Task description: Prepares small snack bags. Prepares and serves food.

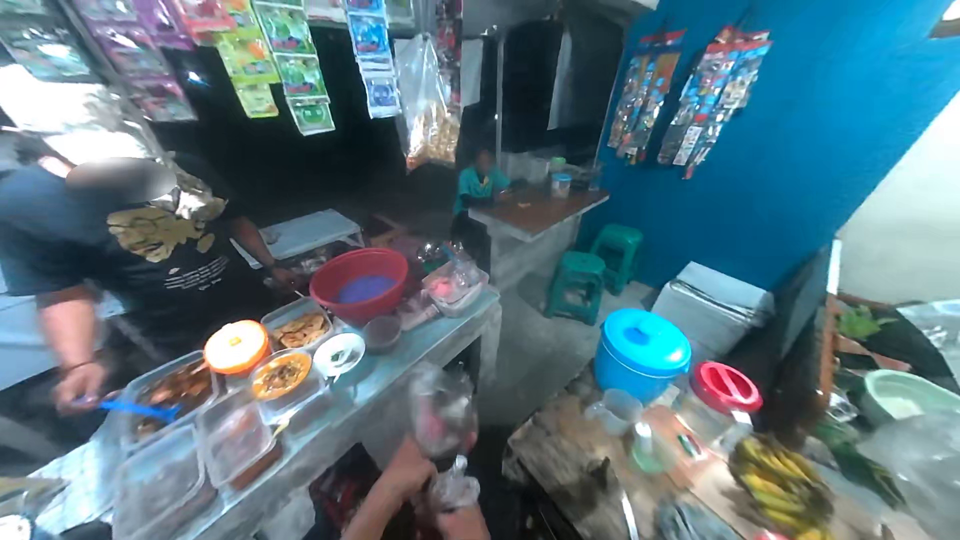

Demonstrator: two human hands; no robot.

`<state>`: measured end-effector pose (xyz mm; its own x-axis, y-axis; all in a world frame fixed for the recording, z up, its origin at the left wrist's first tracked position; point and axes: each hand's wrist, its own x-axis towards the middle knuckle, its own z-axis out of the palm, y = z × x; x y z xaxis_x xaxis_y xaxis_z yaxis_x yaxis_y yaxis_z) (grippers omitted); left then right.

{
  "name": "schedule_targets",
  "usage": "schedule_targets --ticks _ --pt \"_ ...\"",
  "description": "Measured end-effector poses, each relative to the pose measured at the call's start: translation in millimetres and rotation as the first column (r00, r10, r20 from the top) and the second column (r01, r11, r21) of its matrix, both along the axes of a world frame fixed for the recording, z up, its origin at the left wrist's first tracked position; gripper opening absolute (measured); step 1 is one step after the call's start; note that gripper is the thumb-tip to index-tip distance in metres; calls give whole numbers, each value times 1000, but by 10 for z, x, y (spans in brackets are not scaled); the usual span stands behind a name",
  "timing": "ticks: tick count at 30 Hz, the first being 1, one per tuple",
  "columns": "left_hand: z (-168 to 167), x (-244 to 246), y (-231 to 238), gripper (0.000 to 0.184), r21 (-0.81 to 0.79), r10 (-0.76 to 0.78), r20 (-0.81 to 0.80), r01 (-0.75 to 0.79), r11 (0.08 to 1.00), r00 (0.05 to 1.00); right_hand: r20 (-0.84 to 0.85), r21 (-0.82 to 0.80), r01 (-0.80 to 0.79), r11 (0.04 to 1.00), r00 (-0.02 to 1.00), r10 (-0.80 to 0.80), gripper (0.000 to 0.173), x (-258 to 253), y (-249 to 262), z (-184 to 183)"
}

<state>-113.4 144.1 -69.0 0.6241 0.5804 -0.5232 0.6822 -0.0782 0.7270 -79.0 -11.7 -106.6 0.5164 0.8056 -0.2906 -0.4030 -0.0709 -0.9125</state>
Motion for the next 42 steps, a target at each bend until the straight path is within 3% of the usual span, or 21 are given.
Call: schedule_targets --ticks 2,5,7,9,10,11,12,14,16,17,22,24,26,29,31,34,37,39,42 --pt "89 45 -49 83 28 -12 87 10 1000 996 151 -95 133 986 981 -118 34 56 32 62" --pt "241 30 -186 48 124 -80 256 49 991 963 513 -89 241 966 843 -163 38 234 -89 197" --pt "395 -34 -269 40 289 -257 260 179 940 931 806 84 252 964 552 -215 33 402 -208 245" --pt "570 -130 -372 34 437 -451 263 311 844 853 919 337 68 939 195 -343 25 642 -278 305" --pt "662 -181 -434 31 497 -534 278 357 791 798 916 392 -61 918 116 -383 20 760 -300 367" --pt "754 -224 -507 27 544 -596 291 383 746 748 916 399 -185 898 116 -383 20 857 -328 460" --pt "853 -268 -591 26 576 -630 294 392 717 719 929 363 -295 884 182 -321 24 925 -372 580" --pt "988 -370 -769 36 620 -621 330 333 711 711 913 264 -405 875 398 -91 27 916 -498 898" --pt "940 -405 -895 38 657 -563 455 167 735 690 779 245 -336 909 627 21 22 815 -589 1148" --pt "866 -393 -927 34 680 -544 504 81 729 671 715 294 -284 912 699 -12 17 809 -590 1098" --pt "514 -285 -950 20 862 -472 416 -172 476 777 417 256 155 954 873 -254 28 591 -393 811" --pt "380 -254 -916 15 875 -442 419 -221 431 793 301 124 290 949 900 -314 35 525 -266 786" --pt "320 -292 -879 14 867 -464 423 -200 455 778 259 17 271 962 929 -266 48 576 -202 736" --pt "375 -406 -866 37 885 -575 394 -126 449 717 339 -115 223 968 925 -173 39 667 -170 589" --pt "419 -454 -884 46 886 -616 402 -119 448 678 427 -124 190 974 896 -121 26 649 -220 527" --pt "354 -468 -846 31 840 -533 445 -129 527 720 494 -114 124 986 868 -52 15 573 -250 612" --pt "242 -468 -796 22 796 -377 456 -181 577 806 580 -151 65 986 814 35 24 489 -290 674" --pt "224 -497 -776 16 756 -301 504 -246 606 809 560 -106 21 994 827 42 28 412 -297 677" --pt "213 -570 -779 17 669 -222 558 -275 691 800 461 -9 -23 1000 887 24 15 348 -276 568"
